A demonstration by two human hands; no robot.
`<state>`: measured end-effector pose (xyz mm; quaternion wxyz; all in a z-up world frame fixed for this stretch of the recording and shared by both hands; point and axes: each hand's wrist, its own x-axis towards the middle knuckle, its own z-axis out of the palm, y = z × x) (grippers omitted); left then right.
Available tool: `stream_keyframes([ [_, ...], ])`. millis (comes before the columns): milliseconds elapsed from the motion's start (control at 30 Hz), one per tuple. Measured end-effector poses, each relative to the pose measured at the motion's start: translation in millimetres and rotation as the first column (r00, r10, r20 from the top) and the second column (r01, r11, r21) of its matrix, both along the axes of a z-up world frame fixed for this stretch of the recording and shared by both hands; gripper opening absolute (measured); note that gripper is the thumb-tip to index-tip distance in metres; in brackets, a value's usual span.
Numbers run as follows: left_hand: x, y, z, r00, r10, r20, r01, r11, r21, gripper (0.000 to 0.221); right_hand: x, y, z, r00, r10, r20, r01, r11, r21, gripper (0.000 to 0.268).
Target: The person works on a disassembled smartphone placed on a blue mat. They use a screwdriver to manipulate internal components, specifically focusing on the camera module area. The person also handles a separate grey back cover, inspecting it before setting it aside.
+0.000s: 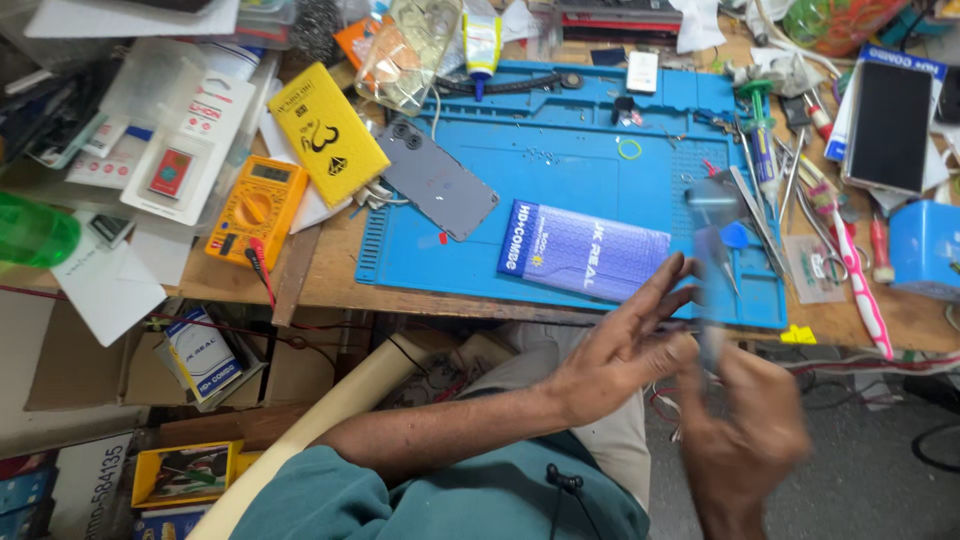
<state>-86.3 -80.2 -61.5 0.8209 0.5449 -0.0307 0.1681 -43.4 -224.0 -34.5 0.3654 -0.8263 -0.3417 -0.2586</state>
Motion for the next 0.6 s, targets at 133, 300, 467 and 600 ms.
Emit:
stream_keyframes([
  [133,13,8,-11,0.993,-0.094,0.065,0.114,0.781,-0.614,0.039,-6,3,30,0.991,0.132,0.030,-0.126,0.980,-0.152,0.049],
  [300,8,20,-16,0.994,-0.092,0.060,0.108,0.717,-0.689,0.032,27,-15,3,0.804,0.131,-0.581,-0.026,0.982,0.185,0.041],
  [467,17,25,-11,0.995,0.009,0.097,0.064,0.690,-0.721,0.034,41,-25,-50,0.421,0.406,-0.811,-0.031,0.900,0.434,0.034],
  [600,19,25,-6,0.992,0.082,0.096,0.023,0.626,-0.779,0.038,66,-22,-40,0.542,0.232,-0.808,-0.003,0.962,0.274,0.022],
])
